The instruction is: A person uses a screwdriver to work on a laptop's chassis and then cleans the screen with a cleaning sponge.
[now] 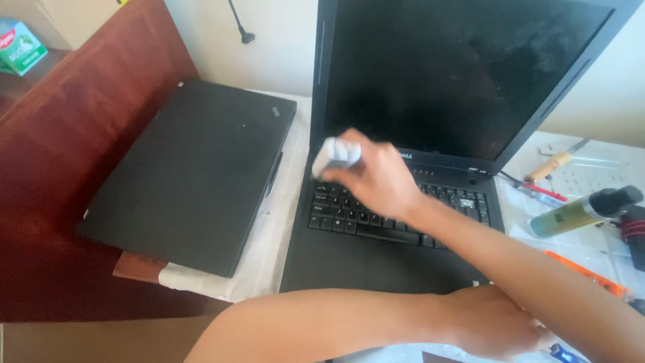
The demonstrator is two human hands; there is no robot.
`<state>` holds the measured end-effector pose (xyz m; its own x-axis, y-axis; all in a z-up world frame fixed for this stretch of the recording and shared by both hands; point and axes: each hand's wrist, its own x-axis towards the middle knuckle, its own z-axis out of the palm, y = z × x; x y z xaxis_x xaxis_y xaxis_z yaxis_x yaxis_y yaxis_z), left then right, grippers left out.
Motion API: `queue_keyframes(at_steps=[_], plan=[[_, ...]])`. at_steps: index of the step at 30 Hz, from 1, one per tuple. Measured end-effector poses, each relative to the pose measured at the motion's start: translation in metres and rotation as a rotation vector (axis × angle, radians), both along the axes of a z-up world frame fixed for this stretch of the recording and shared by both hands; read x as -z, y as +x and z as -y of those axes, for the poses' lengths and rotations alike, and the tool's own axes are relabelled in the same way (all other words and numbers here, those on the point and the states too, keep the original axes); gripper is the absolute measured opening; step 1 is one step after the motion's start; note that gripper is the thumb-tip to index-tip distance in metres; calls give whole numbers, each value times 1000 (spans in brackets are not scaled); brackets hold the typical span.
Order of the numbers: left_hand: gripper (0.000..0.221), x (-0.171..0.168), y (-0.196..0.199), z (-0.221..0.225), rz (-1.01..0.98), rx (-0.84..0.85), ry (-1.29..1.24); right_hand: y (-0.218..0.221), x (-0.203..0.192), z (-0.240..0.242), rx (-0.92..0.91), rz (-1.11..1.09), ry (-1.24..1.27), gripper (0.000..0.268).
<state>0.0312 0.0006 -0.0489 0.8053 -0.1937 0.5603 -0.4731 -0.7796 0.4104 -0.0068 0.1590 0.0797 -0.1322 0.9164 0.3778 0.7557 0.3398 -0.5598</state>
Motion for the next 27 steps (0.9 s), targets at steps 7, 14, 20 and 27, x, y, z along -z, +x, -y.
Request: queue_keyframes(at_steps=[7, 14, 20, 27], plan=[[27, -43, -20, -12, -239, -21, -31, 25, -42, 73, -185, -207, -279, 27], [19, -87, -25, -53, -470, -292, -5, 76, -72, 134, 393, -237, -165, 41], [24, -147, -70, -84, -525, -579, -115, 95, -61, 135, 626, -560, 422, 20], [21, -102, -94, -120, -31, -779, -158, 176, -64, 78, 436, -757, 1044, 47]])
